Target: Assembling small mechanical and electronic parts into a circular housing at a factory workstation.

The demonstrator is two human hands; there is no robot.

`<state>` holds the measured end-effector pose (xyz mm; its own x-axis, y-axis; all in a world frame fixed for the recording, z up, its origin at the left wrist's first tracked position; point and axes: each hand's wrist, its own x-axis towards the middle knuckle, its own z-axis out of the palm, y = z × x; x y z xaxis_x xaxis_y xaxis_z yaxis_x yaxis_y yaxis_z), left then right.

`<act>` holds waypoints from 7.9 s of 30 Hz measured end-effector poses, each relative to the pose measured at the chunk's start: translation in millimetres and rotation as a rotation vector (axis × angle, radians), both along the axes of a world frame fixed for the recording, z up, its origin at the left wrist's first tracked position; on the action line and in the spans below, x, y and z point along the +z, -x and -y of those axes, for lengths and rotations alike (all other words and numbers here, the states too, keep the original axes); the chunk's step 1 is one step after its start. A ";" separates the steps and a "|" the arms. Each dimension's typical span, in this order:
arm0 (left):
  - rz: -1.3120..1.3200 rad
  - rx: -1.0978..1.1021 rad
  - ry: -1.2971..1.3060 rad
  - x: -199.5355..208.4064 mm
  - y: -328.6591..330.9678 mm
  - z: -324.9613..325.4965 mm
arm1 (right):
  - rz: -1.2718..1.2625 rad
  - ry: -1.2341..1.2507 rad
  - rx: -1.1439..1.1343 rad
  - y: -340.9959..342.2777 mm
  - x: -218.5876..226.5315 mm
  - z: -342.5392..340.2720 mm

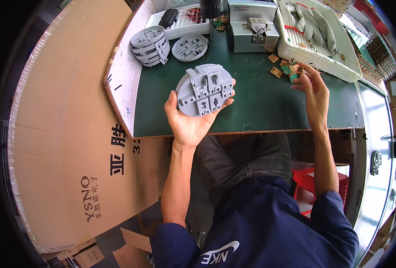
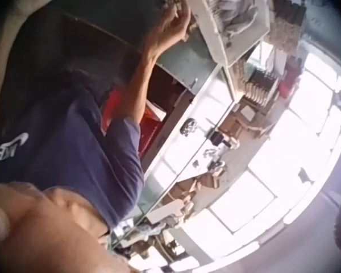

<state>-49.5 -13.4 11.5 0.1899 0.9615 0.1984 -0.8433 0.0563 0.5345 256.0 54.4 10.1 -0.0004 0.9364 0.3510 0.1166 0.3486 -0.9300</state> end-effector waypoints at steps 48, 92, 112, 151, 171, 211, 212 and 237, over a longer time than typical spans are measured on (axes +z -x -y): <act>-2.122 0.482 -0.358 85.9 87.5 -115.0 | 0.016 0.222 0.290 62.1 2.0 55.2; -0.038 0.082 0.099 2.4 2.8 4.3 | -0.320 0.285 0.365 44.5 -12.3 28.5; -1.813 0.752 -0.574 -9.7 -86.3 -53.0 | -0.406 0.302 0.480 -6.2 -14.7 -6.5; -1.678 0.589 -0.403 -27.7 -62.8 -44.8 | 0.785 -0.370 0.244 58.9 -1.1 -62.3; -1.771 0.602 -0.452 -26.2 -59.8 -45.1 | 0.904 -0.541 0.272 53.0 -13.1 -45.1; -1.792 0.667 -0.405 -24.3 -81.6 -64.3 | -0.150 -0.306 0.224 88.4 124.5 -193.3; -1.793 0.667 -0.405 -23.7 -81.5 -65.3 | -0.174 -0.291 0.234 88.6 123.5 -193.0; -1.787 0.687 -0.443 -37.1 -73.4 -60.7 | -0.305 -0.090 0.664 103.7 101.5 -108.2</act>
